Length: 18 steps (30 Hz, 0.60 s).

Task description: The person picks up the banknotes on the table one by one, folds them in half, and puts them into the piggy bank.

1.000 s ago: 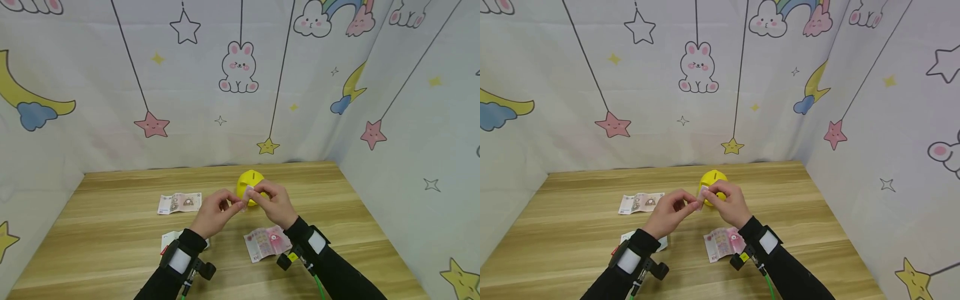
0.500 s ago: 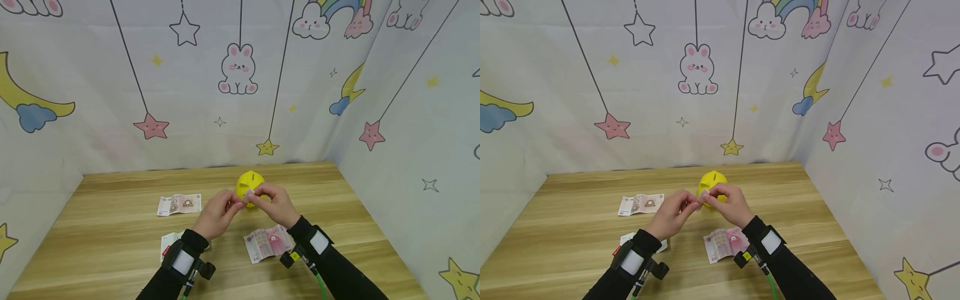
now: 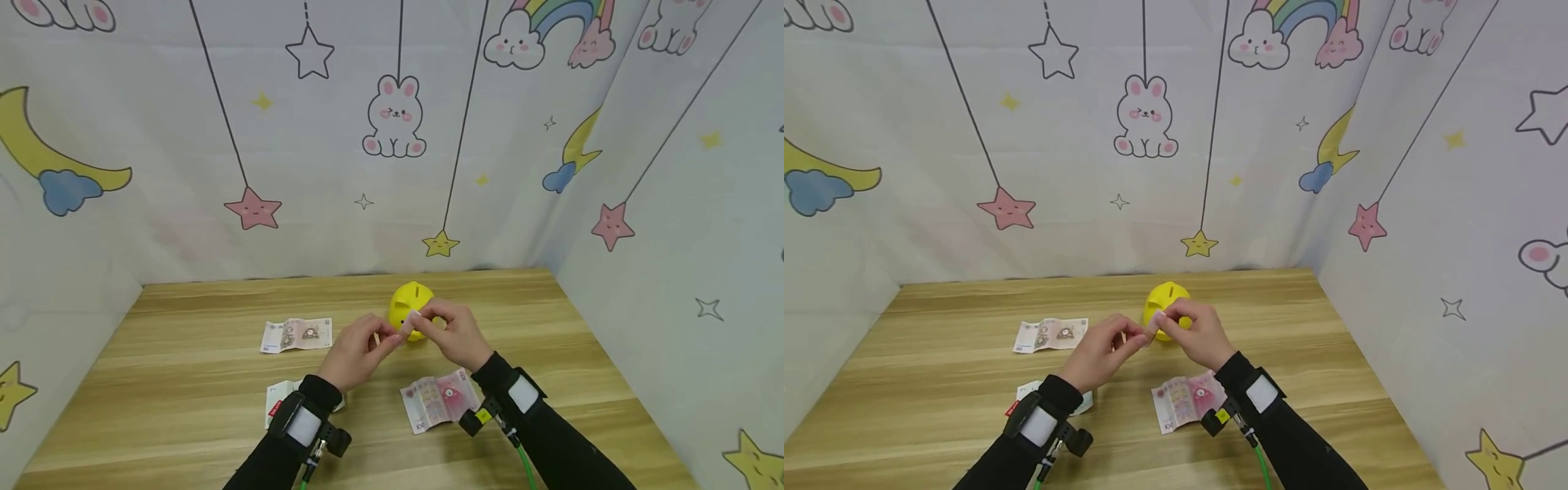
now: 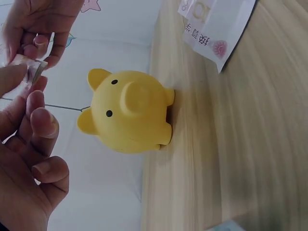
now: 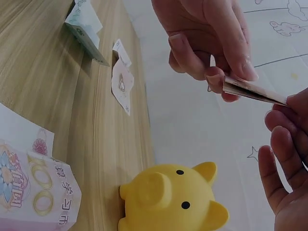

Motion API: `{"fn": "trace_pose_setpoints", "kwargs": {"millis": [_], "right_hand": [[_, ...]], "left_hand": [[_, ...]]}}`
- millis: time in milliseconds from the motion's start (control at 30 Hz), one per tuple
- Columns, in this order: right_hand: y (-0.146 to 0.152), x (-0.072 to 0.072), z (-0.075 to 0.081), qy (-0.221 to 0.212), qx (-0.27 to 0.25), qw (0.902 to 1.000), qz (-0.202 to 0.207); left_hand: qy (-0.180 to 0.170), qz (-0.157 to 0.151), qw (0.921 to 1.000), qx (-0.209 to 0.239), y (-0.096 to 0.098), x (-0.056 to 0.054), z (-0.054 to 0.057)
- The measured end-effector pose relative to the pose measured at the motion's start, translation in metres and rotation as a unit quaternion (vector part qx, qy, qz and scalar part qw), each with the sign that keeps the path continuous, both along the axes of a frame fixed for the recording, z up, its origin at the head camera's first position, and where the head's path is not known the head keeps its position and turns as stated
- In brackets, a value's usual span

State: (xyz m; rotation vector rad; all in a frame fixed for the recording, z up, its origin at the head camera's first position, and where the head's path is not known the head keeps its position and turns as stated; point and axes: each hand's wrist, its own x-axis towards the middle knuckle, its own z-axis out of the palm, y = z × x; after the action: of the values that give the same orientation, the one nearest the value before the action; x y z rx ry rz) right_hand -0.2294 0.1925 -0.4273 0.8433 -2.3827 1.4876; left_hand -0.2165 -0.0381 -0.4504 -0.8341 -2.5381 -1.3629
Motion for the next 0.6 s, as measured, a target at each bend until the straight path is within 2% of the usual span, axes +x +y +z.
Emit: {"fn": "trace_pose_setpoints", "kwargs": {"millis": [133, 400, 600], "right_hand": [[-0.0005, -0.0015, -0.0001, -0.009, -0.004, 0.9999, -0.014], [-0.0007, -0.0033, -0.0044, -0.003, 0.005, 0.9999, -0.013], [-0.0021, -0.0045, -0.0044, -0.002, 0.007, 0.9999, -0.015]], "left_hand": [[-0.020, -0.003, 0.9996, 0.020, -0.0020, -0.0010, -0.0022], [0.006, -0.013, 0.9999, -0.001, -0.0058, -0.0005, -0.0027], [-0.008, 0.005, 0.9999, 0.001, -0.0068, -0.0011, -0.0008]]}}
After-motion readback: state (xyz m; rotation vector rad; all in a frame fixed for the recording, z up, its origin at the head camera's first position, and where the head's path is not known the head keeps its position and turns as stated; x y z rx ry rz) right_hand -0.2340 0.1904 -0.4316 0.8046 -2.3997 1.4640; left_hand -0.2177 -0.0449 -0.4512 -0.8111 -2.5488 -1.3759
